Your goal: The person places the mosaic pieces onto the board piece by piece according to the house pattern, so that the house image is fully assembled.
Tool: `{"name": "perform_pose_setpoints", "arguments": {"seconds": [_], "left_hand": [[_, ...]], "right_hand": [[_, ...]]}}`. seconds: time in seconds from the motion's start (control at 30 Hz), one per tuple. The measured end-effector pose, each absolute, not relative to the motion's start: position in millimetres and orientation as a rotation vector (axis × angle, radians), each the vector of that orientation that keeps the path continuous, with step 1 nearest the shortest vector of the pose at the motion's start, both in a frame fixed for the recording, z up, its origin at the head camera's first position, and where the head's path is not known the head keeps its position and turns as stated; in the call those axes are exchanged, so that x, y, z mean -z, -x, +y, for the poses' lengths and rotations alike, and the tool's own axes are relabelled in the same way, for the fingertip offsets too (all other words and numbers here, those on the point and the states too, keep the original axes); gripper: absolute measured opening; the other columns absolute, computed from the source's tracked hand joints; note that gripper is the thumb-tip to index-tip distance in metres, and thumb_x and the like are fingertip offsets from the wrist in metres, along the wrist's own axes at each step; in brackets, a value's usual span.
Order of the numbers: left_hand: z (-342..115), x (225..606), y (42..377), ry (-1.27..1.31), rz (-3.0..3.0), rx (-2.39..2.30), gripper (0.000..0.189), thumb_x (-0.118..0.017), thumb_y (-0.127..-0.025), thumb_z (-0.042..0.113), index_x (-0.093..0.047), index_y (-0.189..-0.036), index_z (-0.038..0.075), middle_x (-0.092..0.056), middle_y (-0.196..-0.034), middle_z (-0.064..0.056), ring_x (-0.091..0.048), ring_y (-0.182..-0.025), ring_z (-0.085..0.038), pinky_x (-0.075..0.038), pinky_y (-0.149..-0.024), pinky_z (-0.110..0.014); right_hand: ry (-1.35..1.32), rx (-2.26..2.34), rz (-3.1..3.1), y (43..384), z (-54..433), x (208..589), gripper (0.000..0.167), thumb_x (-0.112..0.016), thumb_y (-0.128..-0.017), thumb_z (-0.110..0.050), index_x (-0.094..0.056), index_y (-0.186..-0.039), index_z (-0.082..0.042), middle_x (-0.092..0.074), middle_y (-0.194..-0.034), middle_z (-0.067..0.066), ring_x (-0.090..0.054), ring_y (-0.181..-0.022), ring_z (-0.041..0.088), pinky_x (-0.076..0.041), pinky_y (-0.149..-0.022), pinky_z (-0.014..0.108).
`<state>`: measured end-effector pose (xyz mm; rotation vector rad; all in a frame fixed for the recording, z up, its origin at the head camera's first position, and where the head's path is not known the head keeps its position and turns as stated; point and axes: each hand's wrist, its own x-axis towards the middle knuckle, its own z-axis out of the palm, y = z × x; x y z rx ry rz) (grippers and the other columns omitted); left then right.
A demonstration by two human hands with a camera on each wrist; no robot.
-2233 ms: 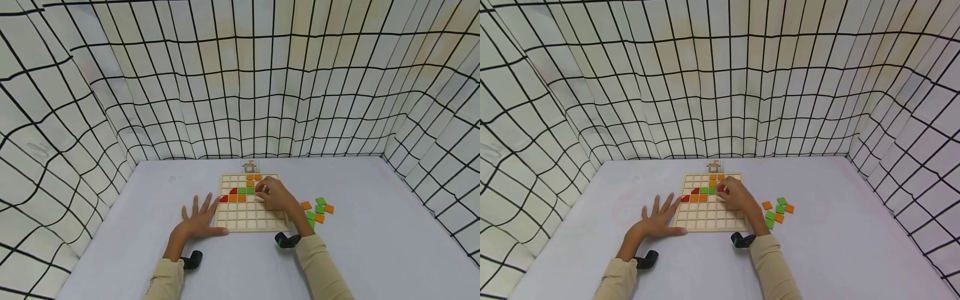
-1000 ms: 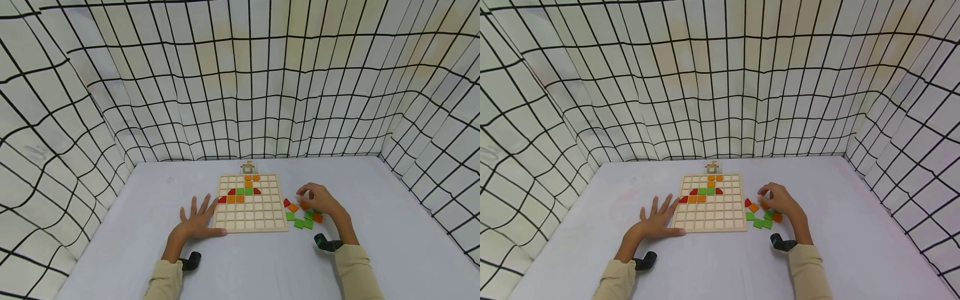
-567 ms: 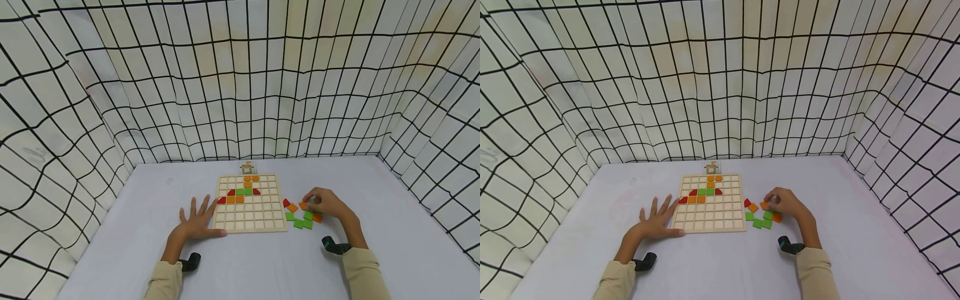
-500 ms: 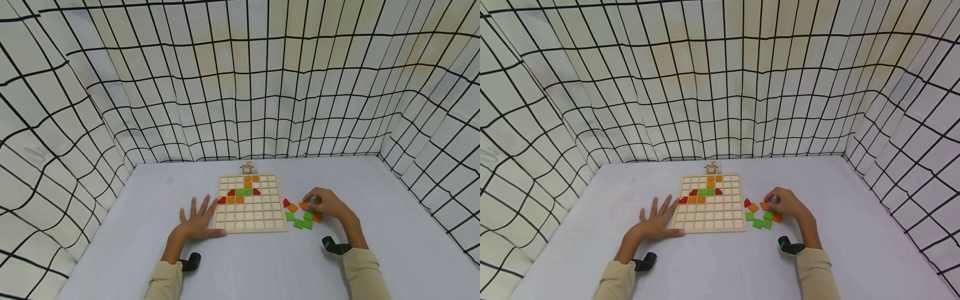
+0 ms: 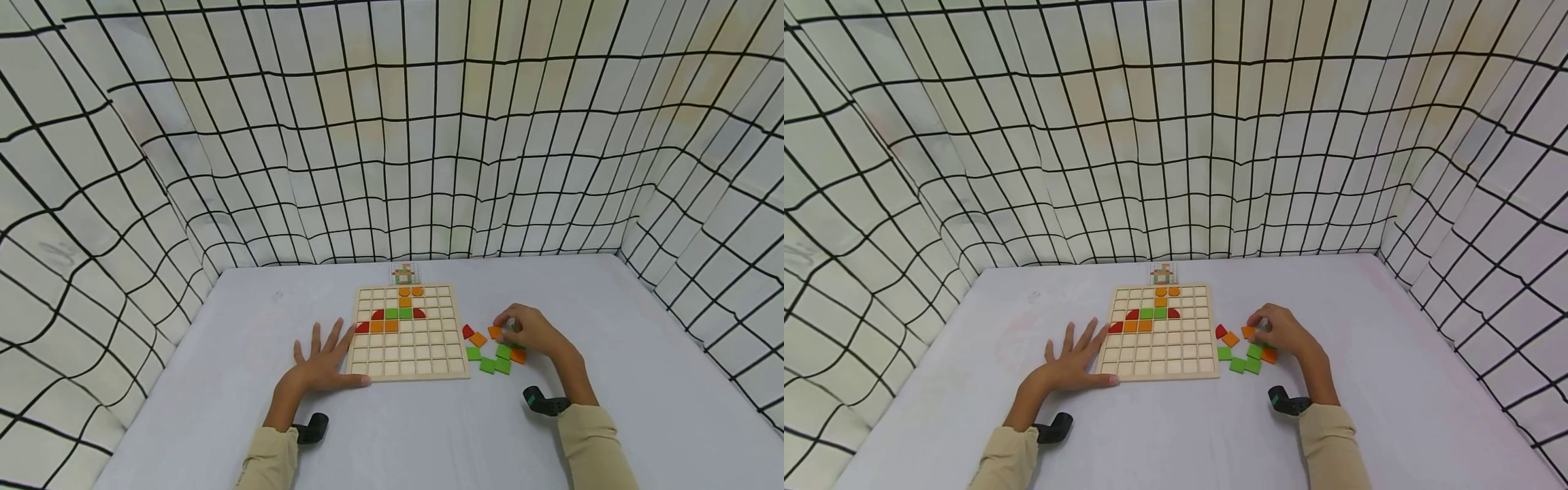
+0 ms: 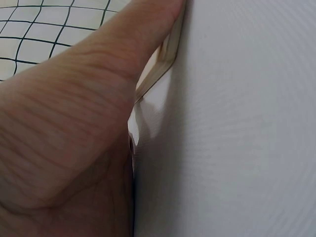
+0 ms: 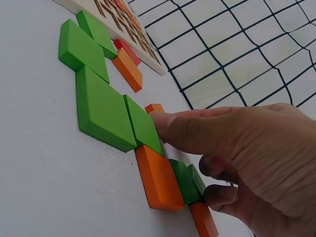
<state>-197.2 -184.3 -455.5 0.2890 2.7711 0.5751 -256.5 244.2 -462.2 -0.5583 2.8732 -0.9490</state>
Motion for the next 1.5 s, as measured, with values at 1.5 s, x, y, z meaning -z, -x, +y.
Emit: {"name": "perform_pose_setpoints", "arguments": {"seconds": [1.5], "left_hand": [[-186.0,458.8,199.5,-0.296,2.785,-0.543,0.114,-0.07,-0.072,0.07,-0.014,-0.158,0.021,0.004,-0.166,-0.012,0.019,-0.146,-0.049,0.011,-0.105,-0.077]], "right_hand": [[0.673,0.986,2.882,262.8,196.7,451.0,0.023,-0.073,-0.088,-0.021,-0.068,-0.104,-0.006,-0.065,-0.099,0.006,-0.049,-0.074,0.014,-0.044,-0.059,0.022]]}}
